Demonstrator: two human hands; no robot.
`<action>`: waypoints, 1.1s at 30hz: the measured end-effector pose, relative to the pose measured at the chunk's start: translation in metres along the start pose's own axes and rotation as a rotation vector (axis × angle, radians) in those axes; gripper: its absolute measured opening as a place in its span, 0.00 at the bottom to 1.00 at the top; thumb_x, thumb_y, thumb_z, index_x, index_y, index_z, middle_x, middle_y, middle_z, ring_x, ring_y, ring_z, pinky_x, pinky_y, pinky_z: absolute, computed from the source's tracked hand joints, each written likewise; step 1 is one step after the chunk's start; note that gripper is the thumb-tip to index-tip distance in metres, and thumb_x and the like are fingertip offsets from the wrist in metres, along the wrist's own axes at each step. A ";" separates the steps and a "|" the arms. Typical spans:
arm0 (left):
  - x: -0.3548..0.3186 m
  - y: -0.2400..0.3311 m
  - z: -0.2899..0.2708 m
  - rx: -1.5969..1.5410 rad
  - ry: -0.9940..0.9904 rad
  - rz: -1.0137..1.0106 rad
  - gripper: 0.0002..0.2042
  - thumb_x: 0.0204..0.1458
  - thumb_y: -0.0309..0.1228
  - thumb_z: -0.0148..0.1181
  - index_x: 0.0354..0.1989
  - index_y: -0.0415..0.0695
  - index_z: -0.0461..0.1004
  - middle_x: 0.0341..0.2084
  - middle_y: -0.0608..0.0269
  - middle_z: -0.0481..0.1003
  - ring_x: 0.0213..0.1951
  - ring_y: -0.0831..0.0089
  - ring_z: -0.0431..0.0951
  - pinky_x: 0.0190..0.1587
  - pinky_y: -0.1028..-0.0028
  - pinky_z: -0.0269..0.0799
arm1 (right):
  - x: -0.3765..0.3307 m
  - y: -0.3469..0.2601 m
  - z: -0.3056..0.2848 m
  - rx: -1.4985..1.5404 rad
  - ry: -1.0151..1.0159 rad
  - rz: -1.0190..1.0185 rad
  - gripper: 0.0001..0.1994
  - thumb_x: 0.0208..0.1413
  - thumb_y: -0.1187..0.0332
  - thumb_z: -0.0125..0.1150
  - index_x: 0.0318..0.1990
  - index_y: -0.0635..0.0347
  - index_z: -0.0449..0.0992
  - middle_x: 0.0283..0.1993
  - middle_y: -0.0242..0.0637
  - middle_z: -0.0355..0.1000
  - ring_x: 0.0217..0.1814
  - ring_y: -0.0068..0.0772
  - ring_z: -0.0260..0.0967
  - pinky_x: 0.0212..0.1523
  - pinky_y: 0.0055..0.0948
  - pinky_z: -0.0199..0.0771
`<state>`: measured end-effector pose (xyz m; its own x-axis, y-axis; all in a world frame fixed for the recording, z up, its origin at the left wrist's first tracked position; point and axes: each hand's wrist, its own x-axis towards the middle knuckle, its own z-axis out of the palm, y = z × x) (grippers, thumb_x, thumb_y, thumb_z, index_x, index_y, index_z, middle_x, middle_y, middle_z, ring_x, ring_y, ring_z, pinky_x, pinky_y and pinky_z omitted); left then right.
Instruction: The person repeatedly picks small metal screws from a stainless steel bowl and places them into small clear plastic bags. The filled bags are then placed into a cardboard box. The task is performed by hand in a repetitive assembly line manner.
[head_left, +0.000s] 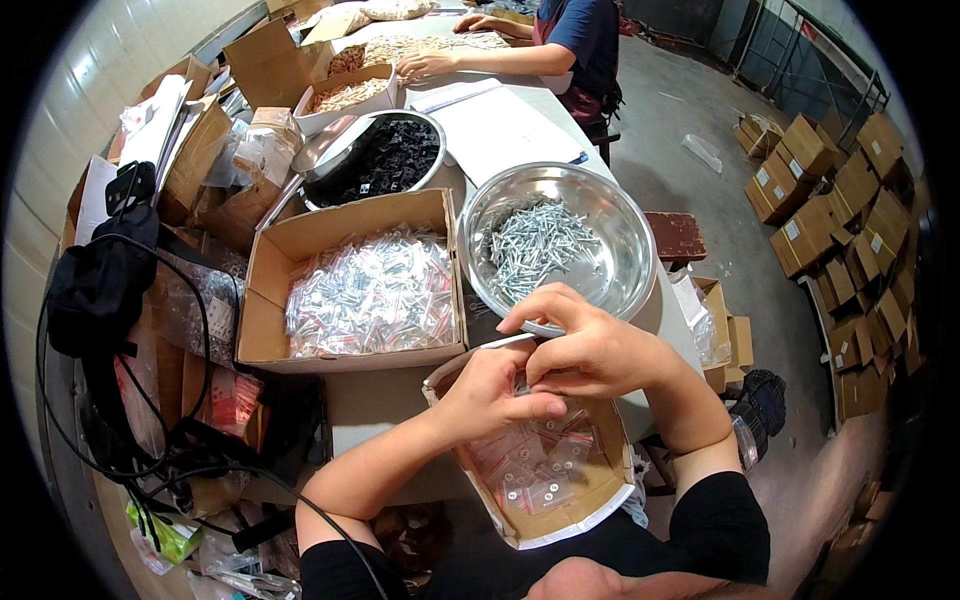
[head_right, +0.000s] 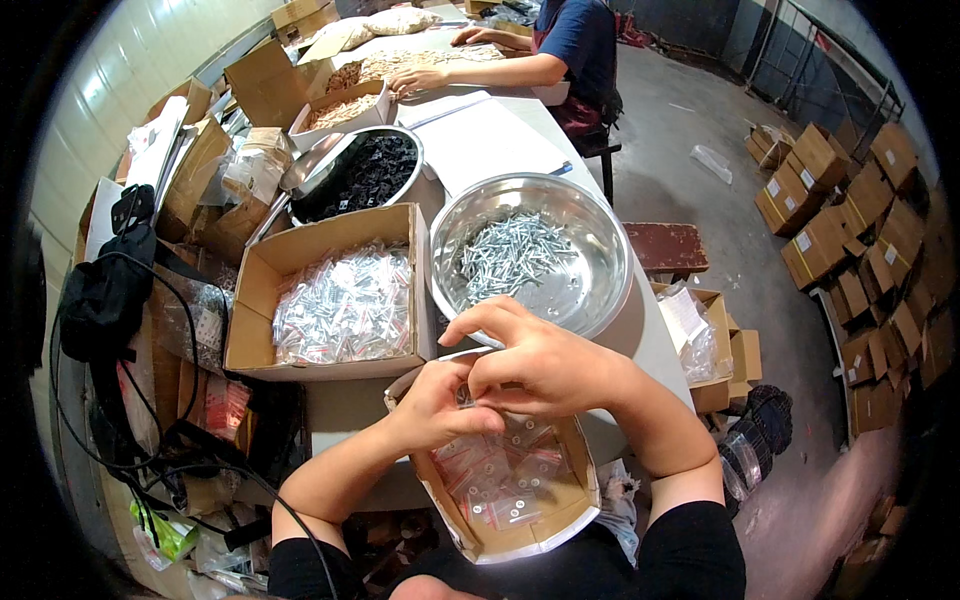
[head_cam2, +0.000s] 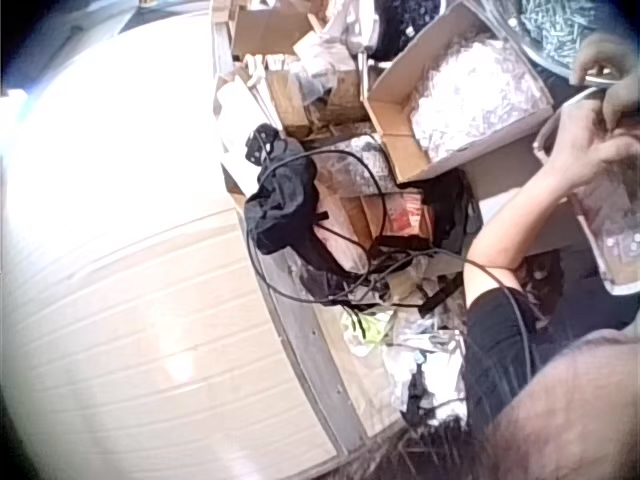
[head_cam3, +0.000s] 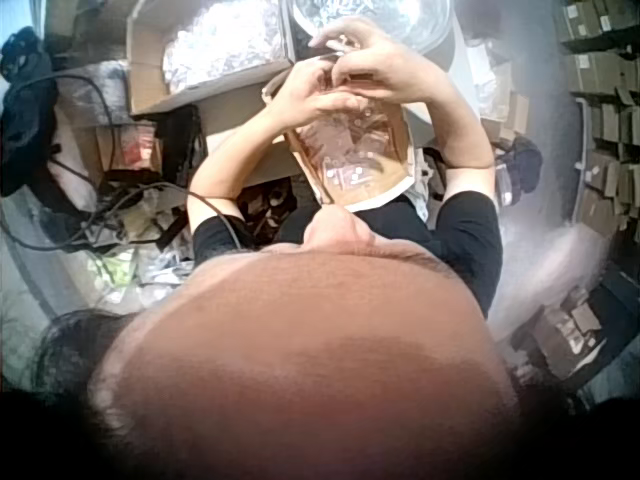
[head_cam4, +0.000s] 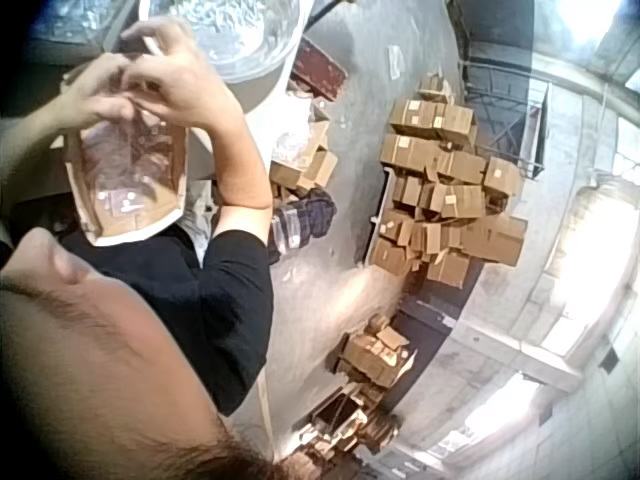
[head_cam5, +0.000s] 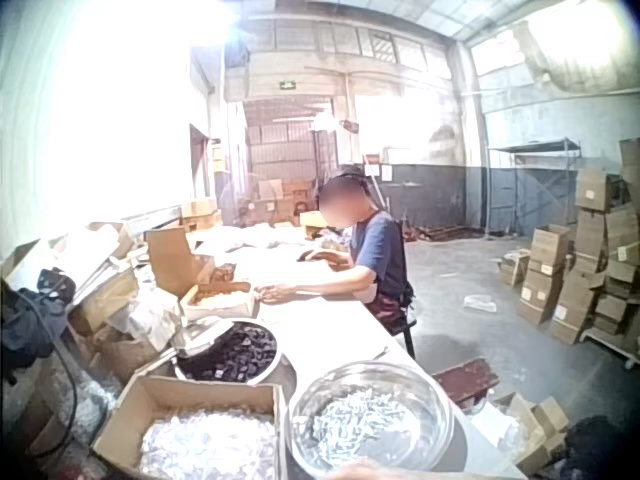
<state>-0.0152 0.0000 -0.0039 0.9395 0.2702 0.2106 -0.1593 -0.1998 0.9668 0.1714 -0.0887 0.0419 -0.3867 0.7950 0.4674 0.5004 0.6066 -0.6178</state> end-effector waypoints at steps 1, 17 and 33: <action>0.000 0.001 0.001 0.018 0.033 0.030 0.18 0.51 0.37 0.70 0.40 0.35 0.75 0.37 0.59 0.78 0.38 0.76 0.77 0.42 0.73 0.72 | 0.000 0.001 0.000 -0.032 0.006 -0.020 0.08 0.46 0.69 0.71 0.30 0.59 0.76 0.56 0.45 0.65 0.58 0.48 0.63 0.59 0.43 0.63; -0.002 0.021 0.005 0.299 0.414 0.016 0.08 0.60 0.27 0.58 0.30 0.36 0.73 0.19 0.70 0.71 0.23 0.85 0.67 0.25 0.80 0.63 | 0.000 0.003 0.002 0.244 -0.006 0.535 0.09 0.51 0.68 0.63 0.34 0.66 0.75 0.26 0.36 0.72 0.27 0.21 0.67 0.28 0.24 0.68; -0.006 0.056 -0.039 0.609 0.693 0.394 0.05 0.50 0.20 0.65 0.30 0.40 0.74 0.25 0.64 0.74 0.27 0.74 0.74 0.29 0.75 0.68 | -0.008 0.040 -0.020 -0.075 0.259 0.565 0.05 0.51 0.72 0.60 0.32 0.65 0.75 0.29 0.38 0.72 0.32 0.32 0.71 0.35 0.31 0.71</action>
<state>-0.0413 0.0240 0.0542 0.4382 0.5309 0.7253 -0.0566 -0.7890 0.6118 0.2096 -0.0706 0.0262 0.1497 0.9627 0.2254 0.6296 0.0830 -0.7724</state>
